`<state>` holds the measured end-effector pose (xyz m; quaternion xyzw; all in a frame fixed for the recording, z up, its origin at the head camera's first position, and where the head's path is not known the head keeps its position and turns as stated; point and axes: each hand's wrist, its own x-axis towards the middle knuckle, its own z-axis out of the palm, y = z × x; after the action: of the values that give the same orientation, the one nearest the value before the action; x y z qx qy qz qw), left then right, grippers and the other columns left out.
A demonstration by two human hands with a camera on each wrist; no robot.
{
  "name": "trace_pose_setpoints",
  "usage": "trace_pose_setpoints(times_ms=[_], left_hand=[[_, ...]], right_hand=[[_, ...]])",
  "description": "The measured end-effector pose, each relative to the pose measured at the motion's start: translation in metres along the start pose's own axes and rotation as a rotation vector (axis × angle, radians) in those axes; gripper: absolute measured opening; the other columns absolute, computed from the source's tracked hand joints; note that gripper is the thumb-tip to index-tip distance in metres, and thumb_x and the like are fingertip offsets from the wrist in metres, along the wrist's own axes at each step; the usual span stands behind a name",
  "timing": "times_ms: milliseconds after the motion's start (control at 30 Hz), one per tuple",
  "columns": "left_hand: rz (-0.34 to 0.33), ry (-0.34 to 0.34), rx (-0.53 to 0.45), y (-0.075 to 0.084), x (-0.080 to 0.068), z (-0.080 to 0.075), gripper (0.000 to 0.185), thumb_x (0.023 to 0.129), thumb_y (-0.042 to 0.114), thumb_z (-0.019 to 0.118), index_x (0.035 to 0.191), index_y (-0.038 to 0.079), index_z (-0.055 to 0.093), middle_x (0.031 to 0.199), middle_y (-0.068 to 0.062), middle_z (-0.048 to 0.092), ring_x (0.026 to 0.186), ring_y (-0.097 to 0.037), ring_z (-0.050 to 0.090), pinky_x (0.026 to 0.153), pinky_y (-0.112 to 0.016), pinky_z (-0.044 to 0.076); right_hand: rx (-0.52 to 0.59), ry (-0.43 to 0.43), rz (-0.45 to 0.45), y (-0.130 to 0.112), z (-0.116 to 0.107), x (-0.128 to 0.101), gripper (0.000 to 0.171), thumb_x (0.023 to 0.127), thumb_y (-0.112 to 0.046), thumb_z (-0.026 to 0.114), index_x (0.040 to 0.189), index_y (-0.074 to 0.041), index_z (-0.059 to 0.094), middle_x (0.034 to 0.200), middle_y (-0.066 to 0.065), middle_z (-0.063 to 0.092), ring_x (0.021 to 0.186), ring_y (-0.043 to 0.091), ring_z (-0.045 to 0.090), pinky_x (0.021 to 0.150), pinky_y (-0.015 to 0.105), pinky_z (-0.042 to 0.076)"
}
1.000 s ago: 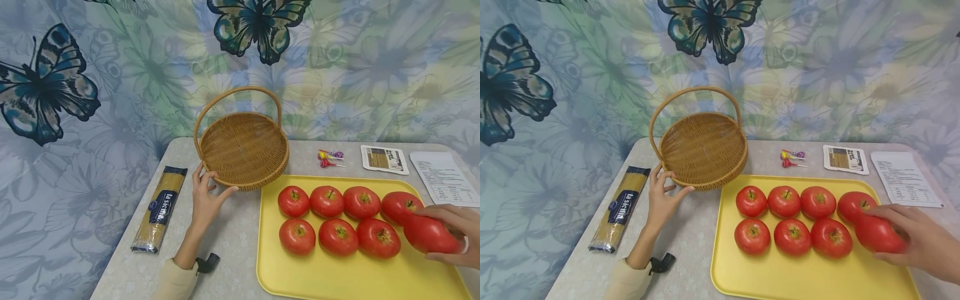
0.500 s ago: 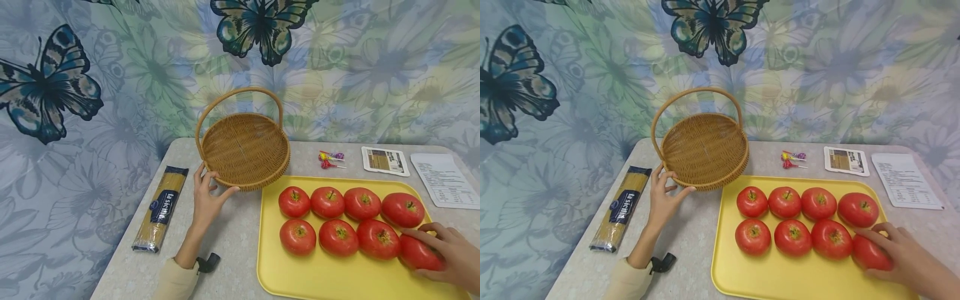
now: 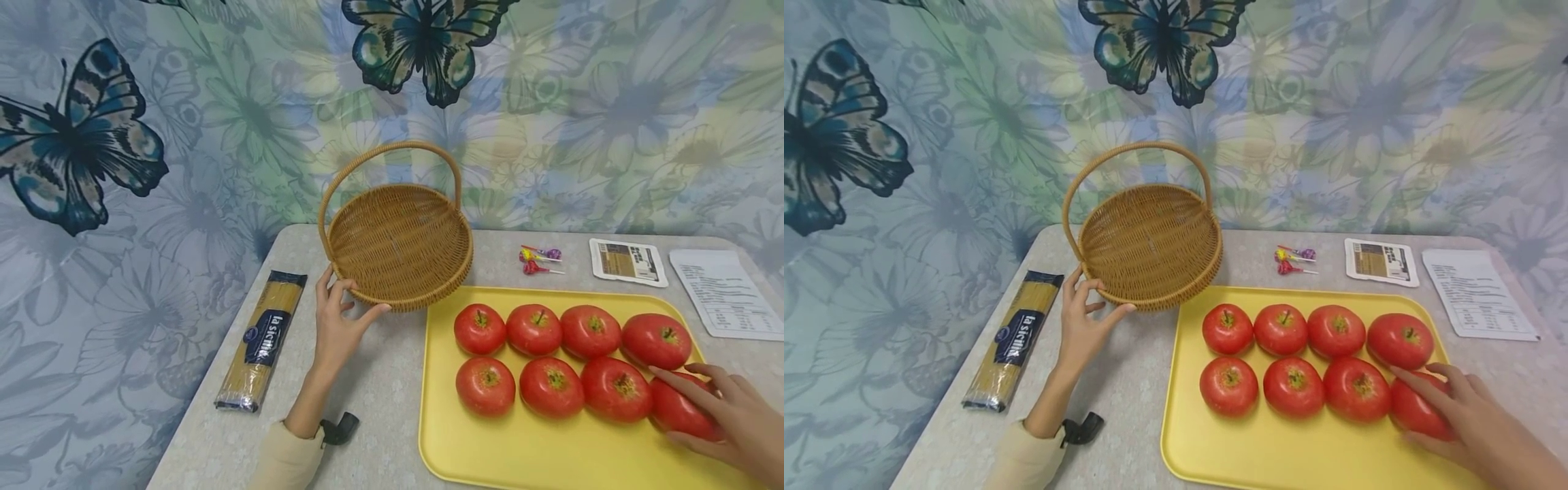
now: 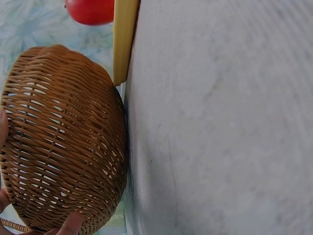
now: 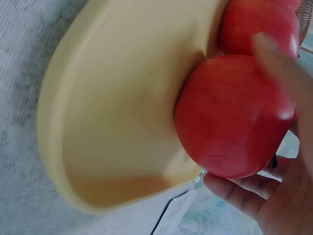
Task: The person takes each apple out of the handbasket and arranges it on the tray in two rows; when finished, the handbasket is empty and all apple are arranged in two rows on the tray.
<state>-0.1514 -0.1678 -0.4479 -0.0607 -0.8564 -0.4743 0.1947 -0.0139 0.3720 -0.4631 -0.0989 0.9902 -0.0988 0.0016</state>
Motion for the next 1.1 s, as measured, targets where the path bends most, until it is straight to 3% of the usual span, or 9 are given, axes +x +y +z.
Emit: trace_pose_setpoints(times_ms=[100, 167, 367, 700, 1100], left_hand=[[-0.003, -0.005, -0.003, 0.000, 0.001, 0.001, 0.054, 0.073, 0.042, 0.086, 0.107, 0.016, 0.053, 0.161, -0.005, 0.016, 0.143, -0.031, 0.032, 0.086, -0.047, 0.056], [-0.005, -0.008, -0.006, 0.000, 0.001, 0.001, 0.054, 0.073, 0.042, 0.085, 0.107, 0.016, 0.053, 0.161, -0.005, 0.016, 0.143, -0.031, 0.032, 0.087, -0.047, 0.056], [-0.015, -0.010, -0.009, 0.001, 0.001, 0.002, 0.053, 0.073, 0.041, 0.085, 0.108, 0.015, 0.053, 0.161, -0.005, 0.015, 0.143, -0.031, 0.032, 0.087, -0.047, 0.056], [-0.022, -0.013, -0.019, 0.000, 0.002, 0.001, 0.055, 0.076, 0.041, 0.084, 0.110, 0.011, 0.053, 0.161, -0.006, 0.015, 0.142, -0.032, 0.033, 0.087, -0.047, 0.056], [-0.030, -0.014, -0.016, -0.001, 0.002, 0.002, 0.058, 0.077, 0.041, 0.083, 0.113, 0.007, 0.054, 0.161, -0.007, 0.015, 0.142, -0.032, 0.033, 0.088, -0.050, 0.055]], right_hand=[[0.025, -0.065, 0.062, -0.002, 0.000, -0.001, 0.091, 0.074, -0.051, 0.081, 0.150, -0.027, 0.037, 0.124, 0.028, 0.039, 0.101, 0.048, 0.036, 0.071, 0.064, 0.049], [0.026, -0.055, 0.069, -0.003, 0.001, -0.003, 0.090, 0.076, -0.048, 0.080, 0.151, -0.025, 0.035, 0.123, 0.027, 0.039, 0.101, 0.048, 0.036, 0.071, 0.064, 0.048], [0.014, 0.007, 0.066, -0.006, 0.004, -0.006, 0.091, 0.074, -0.045, 0.083, 0.150, -0.027, 0.036, 0.123, 0.025, 0.040, 0.100, 0.046, 0.036, 0.069, 0.065, 0.047], [0.078, -0.008, 0.102, -0.009, 0.001, -0.007, 0.087, 0.074, -0.043, 0.084, 0.145, -0.015, 0.042, 0.129, 0.031, 0.034, 0.100, 0.049, 0.037, 0.070, 0.067, 0.049], [0.093, 0.027, 0.106, -0.011, 0.001, -0.010, 0.088, 0.073, -0.040, 0.085, 0.146, -0.017, 0.042, 0.130, 0.031, 0.034, 0.102, 0.050, 0.037, 0.073, 0.072, 0.043]])
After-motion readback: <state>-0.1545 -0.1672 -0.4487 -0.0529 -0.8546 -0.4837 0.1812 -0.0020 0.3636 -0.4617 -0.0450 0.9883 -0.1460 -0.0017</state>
